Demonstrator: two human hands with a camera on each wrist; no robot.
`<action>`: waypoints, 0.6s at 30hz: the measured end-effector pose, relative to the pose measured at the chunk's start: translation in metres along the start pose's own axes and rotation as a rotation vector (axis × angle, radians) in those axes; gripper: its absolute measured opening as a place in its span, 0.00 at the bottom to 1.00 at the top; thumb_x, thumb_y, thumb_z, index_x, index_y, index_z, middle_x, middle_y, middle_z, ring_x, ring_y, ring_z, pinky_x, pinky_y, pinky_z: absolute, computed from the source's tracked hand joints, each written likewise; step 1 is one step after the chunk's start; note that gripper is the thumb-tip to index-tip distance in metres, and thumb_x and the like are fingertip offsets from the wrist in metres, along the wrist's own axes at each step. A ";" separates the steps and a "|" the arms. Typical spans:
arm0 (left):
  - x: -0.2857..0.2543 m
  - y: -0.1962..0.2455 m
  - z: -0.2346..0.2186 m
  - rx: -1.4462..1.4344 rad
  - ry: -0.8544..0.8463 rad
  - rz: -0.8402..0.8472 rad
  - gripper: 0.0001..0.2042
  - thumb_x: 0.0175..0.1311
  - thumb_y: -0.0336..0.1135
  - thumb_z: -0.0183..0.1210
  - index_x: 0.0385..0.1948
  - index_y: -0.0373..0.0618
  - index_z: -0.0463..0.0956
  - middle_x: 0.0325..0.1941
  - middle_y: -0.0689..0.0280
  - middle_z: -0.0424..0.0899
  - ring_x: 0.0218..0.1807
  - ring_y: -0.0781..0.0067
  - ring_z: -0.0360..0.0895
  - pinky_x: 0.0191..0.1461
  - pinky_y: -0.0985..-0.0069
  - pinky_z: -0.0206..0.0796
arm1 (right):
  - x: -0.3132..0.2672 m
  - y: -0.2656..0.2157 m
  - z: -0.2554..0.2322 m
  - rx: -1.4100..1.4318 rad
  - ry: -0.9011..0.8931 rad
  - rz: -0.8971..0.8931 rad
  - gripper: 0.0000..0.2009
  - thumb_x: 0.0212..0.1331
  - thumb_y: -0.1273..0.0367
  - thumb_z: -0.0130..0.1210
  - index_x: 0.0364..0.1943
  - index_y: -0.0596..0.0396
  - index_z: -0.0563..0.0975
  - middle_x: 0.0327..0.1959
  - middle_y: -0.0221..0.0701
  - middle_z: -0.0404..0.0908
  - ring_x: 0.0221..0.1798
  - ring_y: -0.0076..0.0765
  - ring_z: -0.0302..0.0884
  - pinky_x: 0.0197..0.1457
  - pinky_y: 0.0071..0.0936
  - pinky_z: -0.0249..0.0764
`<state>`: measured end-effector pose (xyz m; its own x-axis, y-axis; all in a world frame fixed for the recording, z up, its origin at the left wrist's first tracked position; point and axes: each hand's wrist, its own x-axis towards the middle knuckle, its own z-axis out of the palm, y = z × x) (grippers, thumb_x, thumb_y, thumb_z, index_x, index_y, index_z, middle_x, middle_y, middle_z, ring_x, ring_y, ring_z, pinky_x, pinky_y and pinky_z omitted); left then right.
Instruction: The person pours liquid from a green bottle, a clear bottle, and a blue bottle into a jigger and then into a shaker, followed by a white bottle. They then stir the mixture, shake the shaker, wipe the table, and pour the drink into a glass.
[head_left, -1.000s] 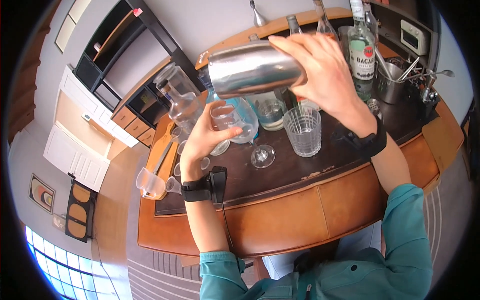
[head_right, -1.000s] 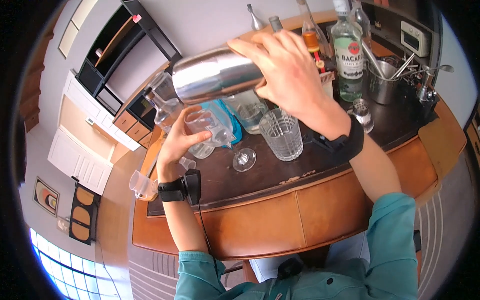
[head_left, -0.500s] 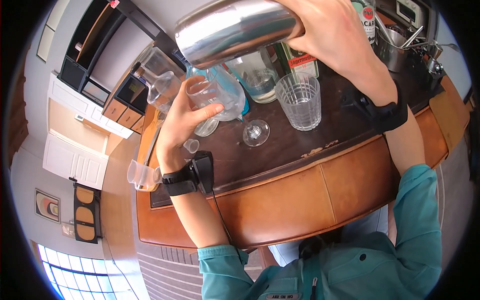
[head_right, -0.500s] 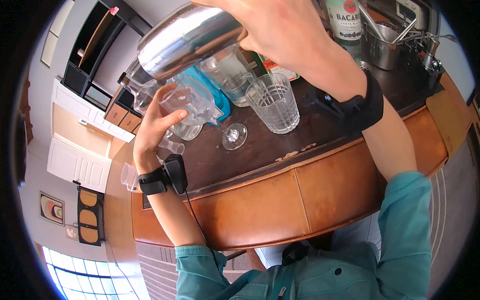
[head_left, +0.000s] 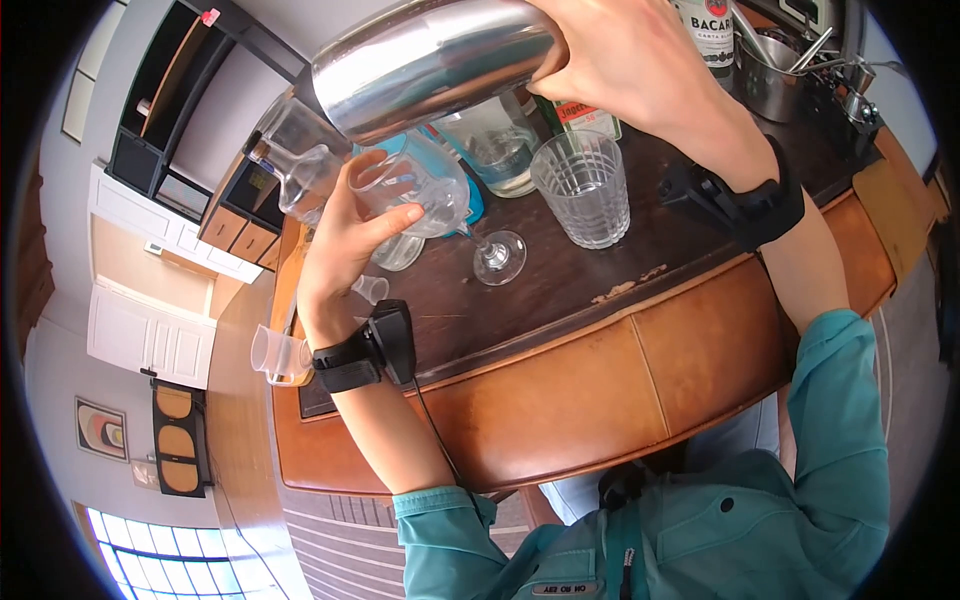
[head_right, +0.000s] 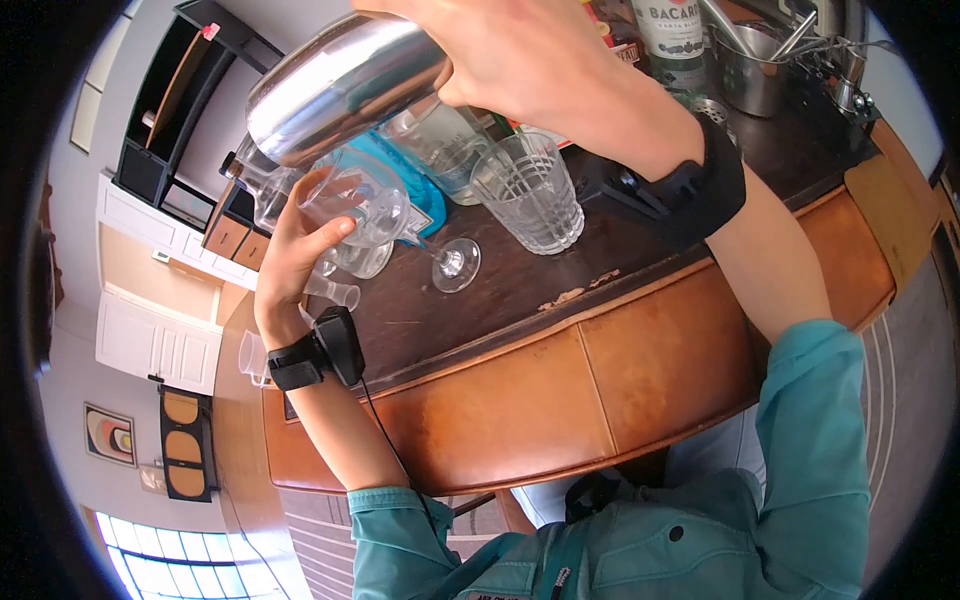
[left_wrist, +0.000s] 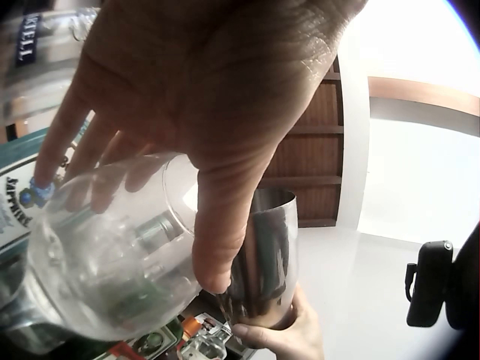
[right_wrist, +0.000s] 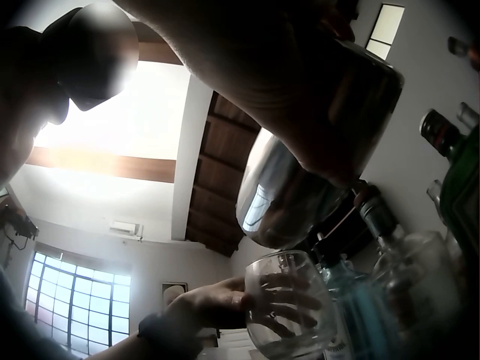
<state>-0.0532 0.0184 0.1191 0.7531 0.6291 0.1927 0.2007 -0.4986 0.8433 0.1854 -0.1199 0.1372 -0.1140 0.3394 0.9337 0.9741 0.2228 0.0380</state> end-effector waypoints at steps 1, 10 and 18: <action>0.000 0.000 0.000 -0.001 0.007 0.004 0.37 0.45 0.36 0.68 0.55 0.32 0.55 0.54 0.50 0.65 0.56 0.60 0.67 0.54 0.70 0.64 | 0.001 0.000 0.000 -0.002 -0.001 0.001 0.31 0.31 0.75 0.61 0.50 0.55 0.70 0.39 0.39 0.72 0.44 0.43 0.67 0.50 0.35 0.63; 0.002 -0.004 0.000 0.016 0.043 0.036 0.38 0.44 0.38 0.68 0.55 0.32 0.56 0.53 0.51 0.67 0.53 0.62 0.69 0.54 0.71 0.63 | 0.006 -0.003 -0.021 0.537 -0.328 0.454 0.35 0.32 0.65 0.65 0.51 0.62 0.67 0.42 0.45 0.73 0.48 0.47 0.71 0.51 0.35 0.66; 0.004 -0.005 0.001 0.098 0.046 0.043 0.40 0.43 0.42 0.68 0.55 0.31 0.55 0.52 0.51 0.67 0.51 0.64 0.71 0.52 0.72 0.64 | -0.060 0.045 -0.051 0.139 -0.308 0.330 0.38 0.29 0.73 0.64 0.56 0.52 0.66 0.50 0.36 0.72 0.51 0.36 0.70 0.55 0.30 0.65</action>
<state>-0.0502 0.0227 0.1152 0.7334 0.6312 0.2522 0.2310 -0.5804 0.7809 0.2457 -0.1771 0.1012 0.1246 0.6634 0.7378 0.9349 0.1706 -0.3113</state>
